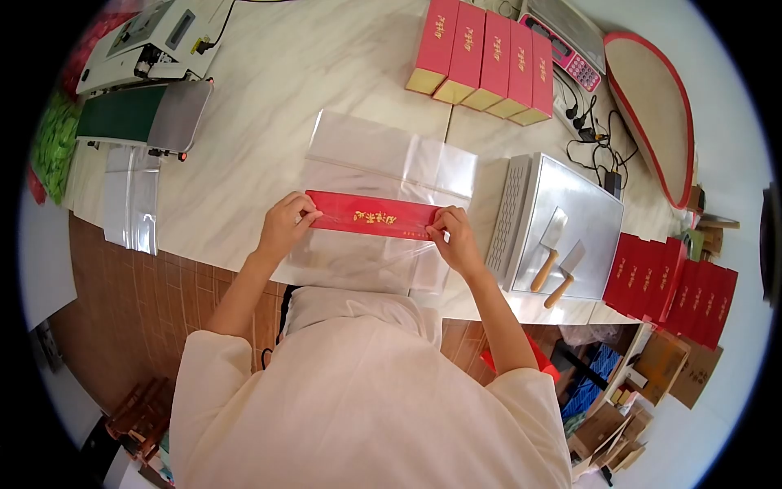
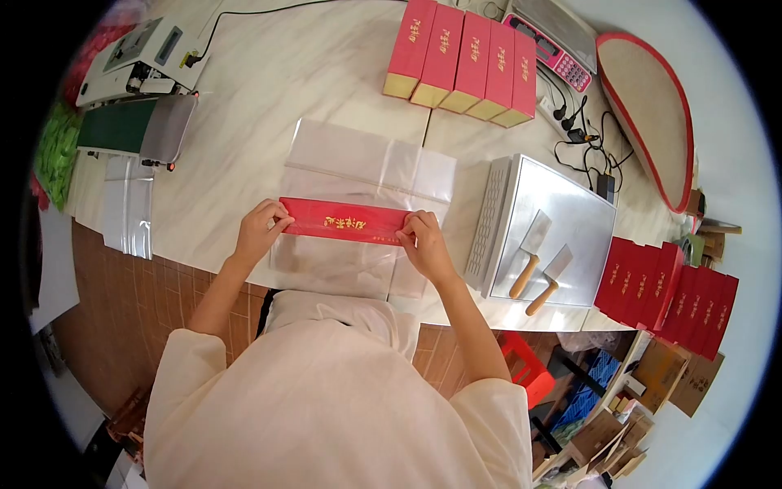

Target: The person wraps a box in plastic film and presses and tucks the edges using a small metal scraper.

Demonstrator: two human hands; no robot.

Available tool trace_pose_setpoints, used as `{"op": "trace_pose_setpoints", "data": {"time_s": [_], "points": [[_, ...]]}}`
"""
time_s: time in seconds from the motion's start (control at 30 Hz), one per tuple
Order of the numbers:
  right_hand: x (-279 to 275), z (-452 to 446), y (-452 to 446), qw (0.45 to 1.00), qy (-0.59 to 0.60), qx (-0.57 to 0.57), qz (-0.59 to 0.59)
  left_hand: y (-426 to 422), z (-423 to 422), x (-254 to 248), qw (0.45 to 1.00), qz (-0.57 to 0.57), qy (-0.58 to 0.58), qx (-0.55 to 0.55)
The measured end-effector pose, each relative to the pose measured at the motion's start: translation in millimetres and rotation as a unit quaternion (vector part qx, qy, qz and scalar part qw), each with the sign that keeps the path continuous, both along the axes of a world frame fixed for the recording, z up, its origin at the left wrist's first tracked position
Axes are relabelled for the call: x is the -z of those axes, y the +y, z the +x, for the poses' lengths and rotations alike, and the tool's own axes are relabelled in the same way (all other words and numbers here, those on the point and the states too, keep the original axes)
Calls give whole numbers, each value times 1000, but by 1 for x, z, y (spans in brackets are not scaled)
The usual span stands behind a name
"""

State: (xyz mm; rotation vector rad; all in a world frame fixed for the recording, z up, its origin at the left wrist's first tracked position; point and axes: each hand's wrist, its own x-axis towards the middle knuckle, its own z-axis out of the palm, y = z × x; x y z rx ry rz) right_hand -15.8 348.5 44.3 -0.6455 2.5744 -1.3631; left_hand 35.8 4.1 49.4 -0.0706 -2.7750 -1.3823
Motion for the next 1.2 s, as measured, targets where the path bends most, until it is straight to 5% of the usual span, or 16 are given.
{"op": "trace_pose_setpoints", "data": {"time_s": [0.83, 0.93, 1.0, 1.2], "points": [[3, -2, 1, 999, 8, -4, 34, 5, -1, 11, 998, -50, 39, -25], [0, -2, -11, 996, 15, 79, 29, 4, -1, 13, 998, -39, 34, -33], [-8, 4, -31, 945, 231, 144, 181, 5, -1, 11, 998, -27, 29, -42], [4, 46, -117, 976, 197, -69, 63, 7, -2, 9, 999, -18, 6, -45]]}}
